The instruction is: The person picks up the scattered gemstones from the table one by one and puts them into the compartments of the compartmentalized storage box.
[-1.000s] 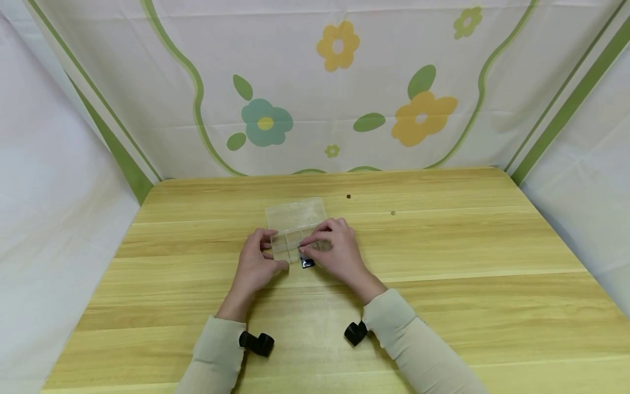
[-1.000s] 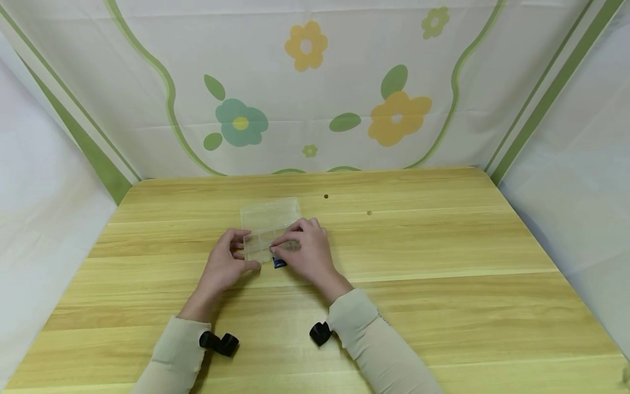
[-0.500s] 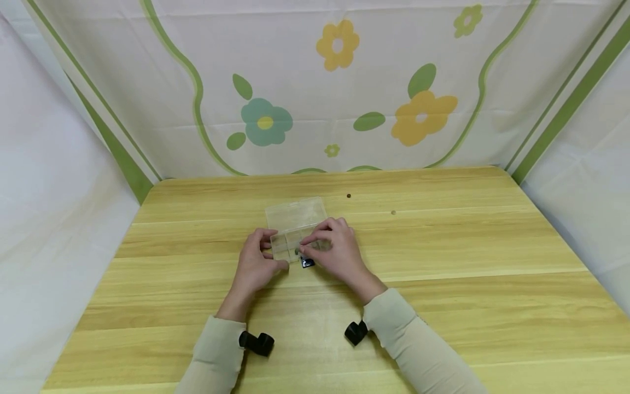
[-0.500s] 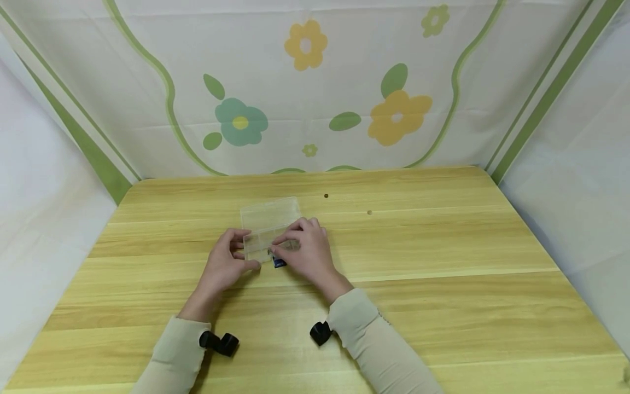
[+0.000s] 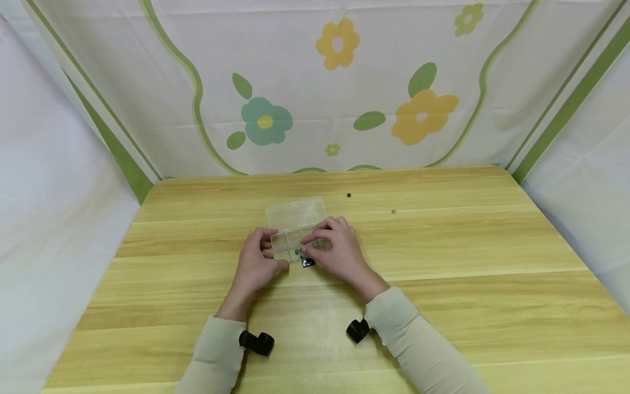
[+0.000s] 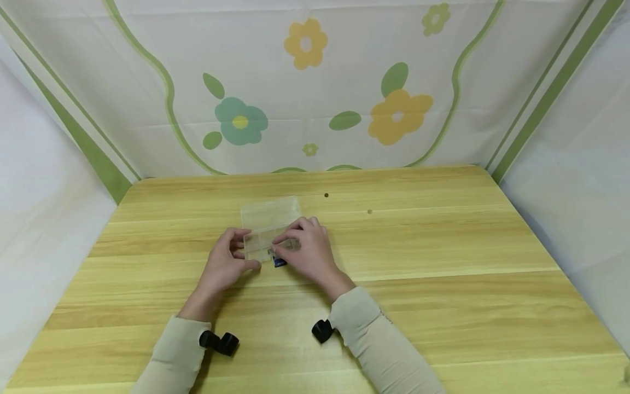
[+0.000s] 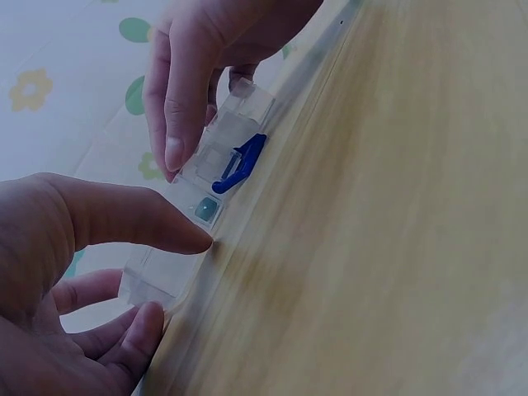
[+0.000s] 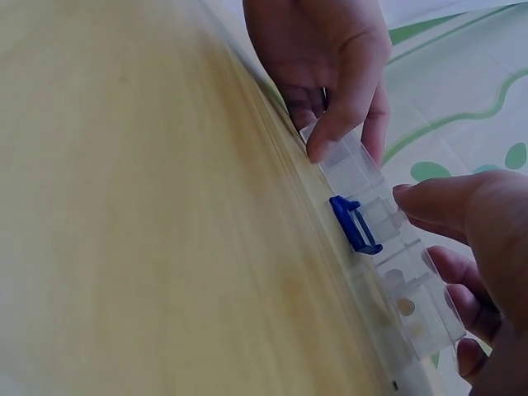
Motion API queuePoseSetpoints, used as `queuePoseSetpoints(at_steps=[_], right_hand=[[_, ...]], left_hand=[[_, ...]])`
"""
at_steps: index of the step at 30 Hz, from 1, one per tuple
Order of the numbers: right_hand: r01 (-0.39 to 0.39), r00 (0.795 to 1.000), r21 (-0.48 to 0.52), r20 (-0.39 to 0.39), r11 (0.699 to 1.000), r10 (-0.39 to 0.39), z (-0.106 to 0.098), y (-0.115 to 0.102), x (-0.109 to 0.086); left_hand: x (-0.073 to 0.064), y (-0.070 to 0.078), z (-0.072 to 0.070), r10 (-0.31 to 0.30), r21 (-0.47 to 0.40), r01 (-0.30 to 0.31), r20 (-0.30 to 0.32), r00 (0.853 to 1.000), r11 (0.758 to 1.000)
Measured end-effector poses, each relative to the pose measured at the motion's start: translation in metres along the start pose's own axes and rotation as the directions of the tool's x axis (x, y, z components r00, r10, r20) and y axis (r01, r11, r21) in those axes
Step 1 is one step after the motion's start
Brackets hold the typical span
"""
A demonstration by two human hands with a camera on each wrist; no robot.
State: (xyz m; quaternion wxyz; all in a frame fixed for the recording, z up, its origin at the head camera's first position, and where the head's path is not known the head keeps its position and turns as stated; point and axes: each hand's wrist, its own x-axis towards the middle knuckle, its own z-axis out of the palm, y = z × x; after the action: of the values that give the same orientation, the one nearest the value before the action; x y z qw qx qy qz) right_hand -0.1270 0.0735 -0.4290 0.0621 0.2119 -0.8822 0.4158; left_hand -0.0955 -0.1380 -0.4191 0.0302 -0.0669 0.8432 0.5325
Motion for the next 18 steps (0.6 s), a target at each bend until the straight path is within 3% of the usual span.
queuePoseSetpoints(at_steps=[10, 18], right_hand=[[-0.061, 0.997, 0.117, -0.033, 0.991, 0.065, -0.011, 0.008, 0.004], [-0.197, 0.974, 0.163, -0.078, 0.967, 0.212, -0.028, 0.027, 0.006]], left_hand=[[-0.001, 0.000, 0.000, 0.013, -0.008, -0.013, -0.003, 1.000, 1.000], [-0.001, -0.002, 0.000, 0.003, 0.000, -0.003, 0.000, 1.000, 1.000]])
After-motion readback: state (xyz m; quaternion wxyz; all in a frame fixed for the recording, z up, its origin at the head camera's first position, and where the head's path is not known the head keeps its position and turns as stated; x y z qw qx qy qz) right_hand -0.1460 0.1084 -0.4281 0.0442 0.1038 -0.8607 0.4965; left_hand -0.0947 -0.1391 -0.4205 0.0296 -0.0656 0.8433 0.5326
